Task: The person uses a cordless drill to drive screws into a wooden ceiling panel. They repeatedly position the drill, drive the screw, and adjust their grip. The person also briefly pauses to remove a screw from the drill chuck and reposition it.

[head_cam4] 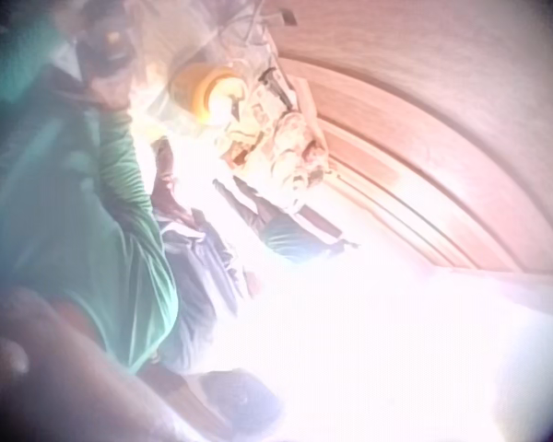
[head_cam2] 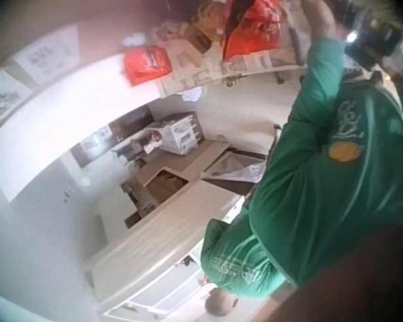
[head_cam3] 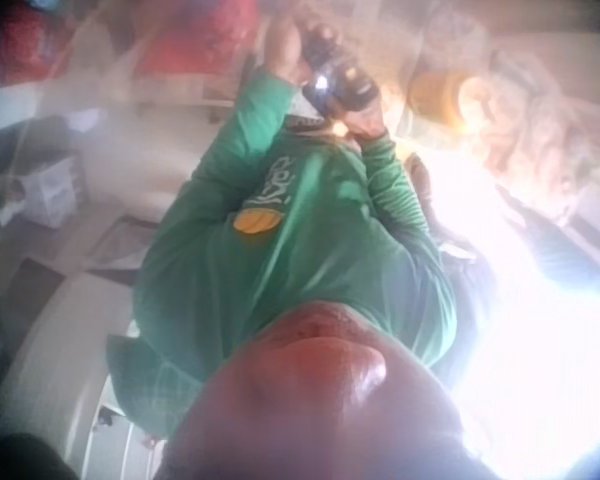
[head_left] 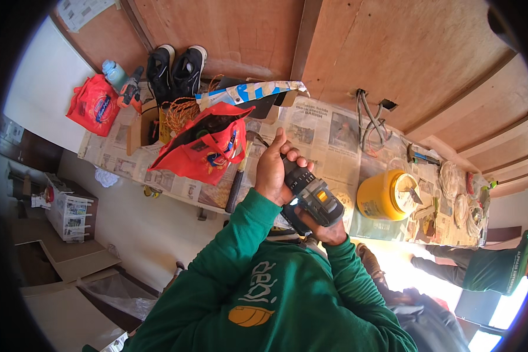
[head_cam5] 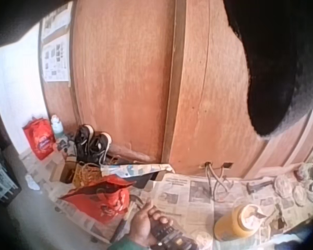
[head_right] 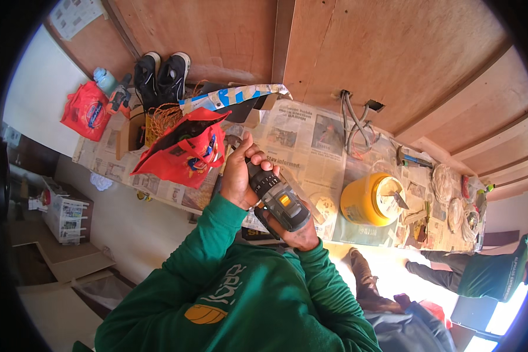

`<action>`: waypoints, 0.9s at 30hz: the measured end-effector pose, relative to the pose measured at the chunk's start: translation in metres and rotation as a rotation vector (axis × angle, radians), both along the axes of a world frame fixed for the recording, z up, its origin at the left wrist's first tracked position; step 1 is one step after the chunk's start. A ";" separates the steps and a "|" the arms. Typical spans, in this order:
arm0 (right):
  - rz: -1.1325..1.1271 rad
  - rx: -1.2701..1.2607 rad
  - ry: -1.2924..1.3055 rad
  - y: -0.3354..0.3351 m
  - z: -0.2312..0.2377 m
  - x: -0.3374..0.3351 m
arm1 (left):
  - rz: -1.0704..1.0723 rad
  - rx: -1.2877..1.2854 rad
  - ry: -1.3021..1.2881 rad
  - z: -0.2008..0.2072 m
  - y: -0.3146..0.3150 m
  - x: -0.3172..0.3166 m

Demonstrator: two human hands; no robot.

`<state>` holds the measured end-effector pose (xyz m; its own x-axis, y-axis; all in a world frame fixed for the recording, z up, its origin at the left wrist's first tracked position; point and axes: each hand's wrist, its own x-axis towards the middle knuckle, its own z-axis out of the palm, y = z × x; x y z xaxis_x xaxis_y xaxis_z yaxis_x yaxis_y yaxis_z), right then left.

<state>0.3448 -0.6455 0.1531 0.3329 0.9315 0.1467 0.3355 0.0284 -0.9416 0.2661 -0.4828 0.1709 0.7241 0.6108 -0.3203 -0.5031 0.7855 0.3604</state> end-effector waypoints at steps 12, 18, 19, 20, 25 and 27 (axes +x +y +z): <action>-0.013 0.011 -0.004 0.003 -0.006 -0.001 | 0.004 -0.039 0.002 0.004 0.000 0.003; 0.034 0.116 -0.147 0.010 -0.011 0.011 | -0.037 -0.010 0.017 0.011 0.006 0.006; 0.047 0.126 -0.158 0.010 -0.010 0.012 | -0.041 -0.017 0.020 0.012 0.006 0.006; 0.061 0.135 -0.170 0.010 -0.009 0.013 | -0.045 -0.025 0.022 0.012 0.007 0.006; 0.025 0.134 -0.085 0.008 0.001 0.012 | -0.064 -0.046 -0.012 0.001 0.009 0.003; -0.024 0.117 -0.287 0.009 0.008 0.016 | -0.077 0.065 0.158 -0.002 0.010 0.001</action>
<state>0.3607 -0.6366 0.1610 0.2836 0.8951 0.3440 0.5893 0.1203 -0.7989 0.2672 -0.4725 0.1694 0.7131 0.5786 -0.3958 -0.3754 0.7920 0.4814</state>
